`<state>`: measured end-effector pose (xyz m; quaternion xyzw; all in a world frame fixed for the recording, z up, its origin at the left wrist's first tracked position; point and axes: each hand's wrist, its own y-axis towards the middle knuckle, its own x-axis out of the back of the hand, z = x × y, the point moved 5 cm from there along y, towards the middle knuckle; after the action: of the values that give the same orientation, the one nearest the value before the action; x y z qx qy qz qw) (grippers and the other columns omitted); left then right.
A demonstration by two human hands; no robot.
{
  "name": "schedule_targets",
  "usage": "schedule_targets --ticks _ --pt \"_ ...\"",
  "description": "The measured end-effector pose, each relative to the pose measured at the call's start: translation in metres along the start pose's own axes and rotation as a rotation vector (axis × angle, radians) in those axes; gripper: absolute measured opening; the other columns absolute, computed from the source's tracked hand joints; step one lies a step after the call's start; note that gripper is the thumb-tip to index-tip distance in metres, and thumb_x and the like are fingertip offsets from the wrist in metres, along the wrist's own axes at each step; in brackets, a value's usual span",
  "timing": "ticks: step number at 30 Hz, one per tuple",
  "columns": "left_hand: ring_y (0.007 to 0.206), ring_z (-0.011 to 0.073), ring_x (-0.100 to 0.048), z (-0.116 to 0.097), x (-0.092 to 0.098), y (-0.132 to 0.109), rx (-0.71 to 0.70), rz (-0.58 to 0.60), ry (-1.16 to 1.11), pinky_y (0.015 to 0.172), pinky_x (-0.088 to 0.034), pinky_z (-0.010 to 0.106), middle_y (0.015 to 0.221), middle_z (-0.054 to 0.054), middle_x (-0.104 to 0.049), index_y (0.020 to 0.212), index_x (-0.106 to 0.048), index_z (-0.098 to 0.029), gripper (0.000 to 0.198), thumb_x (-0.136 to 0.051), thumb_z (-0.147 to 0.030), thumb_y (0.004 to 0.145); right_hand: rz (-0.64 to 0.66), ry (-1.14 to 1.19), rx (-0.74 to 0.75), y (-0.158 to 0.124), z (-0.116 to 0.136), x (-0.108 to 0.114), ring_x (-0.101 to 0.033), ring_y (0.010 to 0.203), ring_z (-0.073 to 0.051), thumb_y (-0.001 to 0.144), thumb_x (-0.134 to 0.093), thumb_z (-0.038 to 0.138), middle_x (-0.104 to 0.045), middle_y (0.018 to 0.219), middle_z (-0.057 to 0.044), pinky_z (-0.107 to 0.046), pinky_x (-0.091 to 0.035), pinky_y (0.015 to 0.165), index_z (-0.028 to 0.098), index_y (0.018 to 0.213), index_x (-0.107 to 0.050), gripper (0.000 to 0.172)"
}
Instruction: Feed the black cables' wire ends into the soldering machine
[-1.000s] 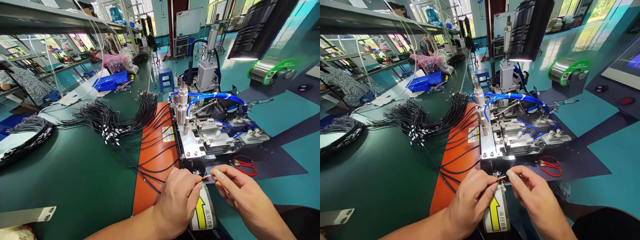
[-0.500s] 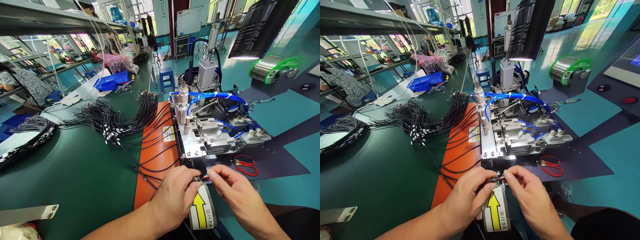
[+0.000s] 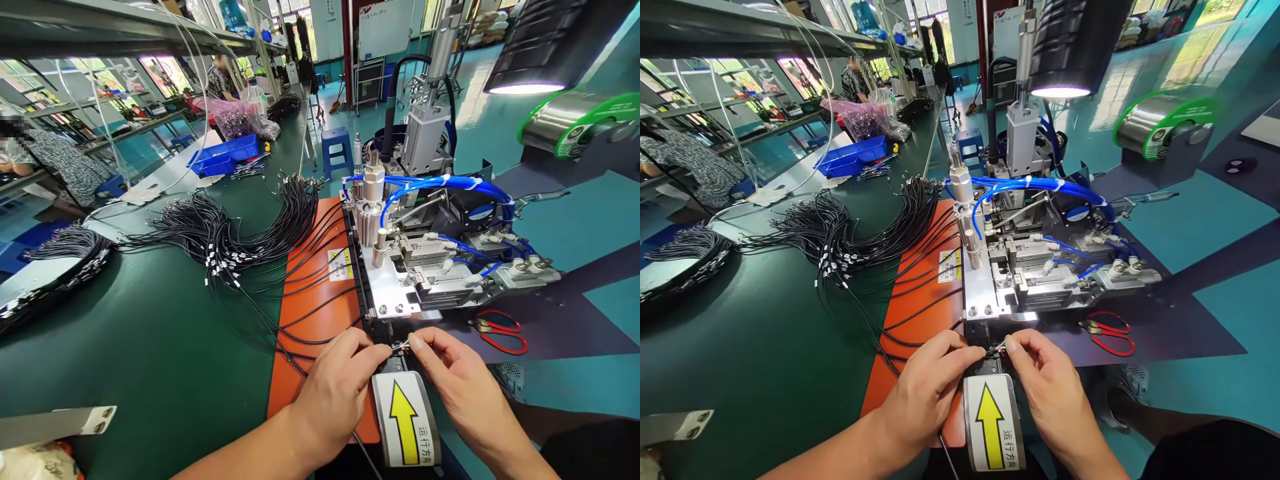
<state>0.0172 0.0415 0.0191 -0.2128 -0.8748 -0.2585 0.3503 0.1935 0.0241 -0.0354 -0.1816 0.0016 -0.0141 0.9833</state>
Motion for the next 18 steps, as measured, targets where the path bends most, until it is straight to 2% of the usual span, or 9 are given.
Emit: schedule_targets --ticks 18 --pt "0.085 0.0194 -0.058 0.0007 -0.0017 0.0014 0.022 0.016 -0.013 0.073 -0.053 0.029 0.096 0.009 -0.059 0.115 -0.067 -0.017 0.031 -0.045 -0.005 0.097 -0.017 -0.019 -0.041 0.0003 -0.0039 0.0014 -0.052 0.071 -0.015 0.093 -0.06 0.06 -0.061 0.078 0.003 -0.025 -0.045 0.063 0.023 0.101 -0.066 0.038"
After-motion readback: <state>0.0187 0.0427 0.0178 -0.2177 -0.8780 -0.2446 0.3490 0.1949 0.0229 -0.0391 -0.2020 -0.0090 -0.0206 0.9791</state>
